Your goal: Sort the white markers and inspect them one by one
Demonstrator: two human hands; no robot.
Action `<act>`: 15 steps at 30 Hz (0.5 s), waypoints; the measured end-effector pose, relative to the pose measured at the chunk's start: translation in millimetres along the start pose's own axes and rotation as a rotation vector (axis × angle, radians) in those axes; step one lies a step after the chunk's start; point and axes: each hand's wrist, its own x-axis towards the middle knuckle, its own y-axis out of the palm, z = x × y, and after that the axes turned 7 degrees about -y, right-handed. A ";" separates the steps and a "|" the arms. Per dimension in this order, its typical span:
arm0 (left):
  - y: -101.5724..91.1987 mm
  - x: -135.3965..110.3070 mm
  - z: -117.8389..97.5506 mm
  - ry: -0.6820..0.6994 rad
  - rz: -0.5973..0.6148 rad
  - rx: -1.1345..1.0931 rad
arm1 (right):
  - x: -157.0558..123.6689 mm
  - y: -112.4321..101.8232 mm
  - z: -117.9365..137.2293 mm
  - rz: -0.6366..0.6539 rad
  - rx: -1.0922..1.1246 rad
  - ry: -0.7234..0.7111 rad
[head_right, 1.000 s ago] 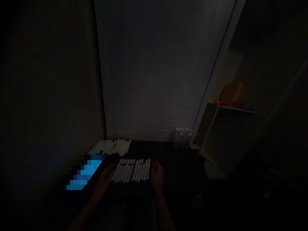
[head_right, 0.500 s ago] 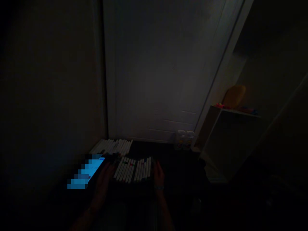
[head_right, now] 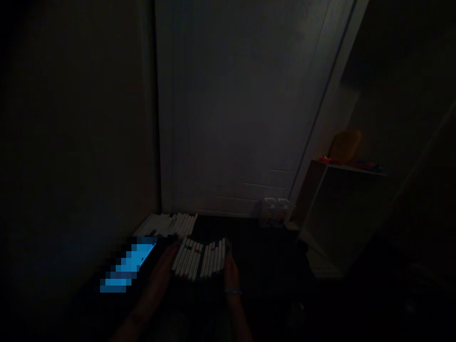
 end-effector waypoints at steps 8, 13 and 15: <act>31.6 -12.6 5.2 -0.117 -0.118 -0.158 | -19.0 28.4 5.0 -0.133 -0.141 0.040; 38.2 -16.3 3.5 -0.109 -0.141 -0.226 | -25.4 37.6 13.8 -0.202 -0.088 0.002; 39.7 -17.9 -1.1 -0.094 -0.127 -0.227 | -26.4 39.7 17.4 -0.206 -0.086 -0.018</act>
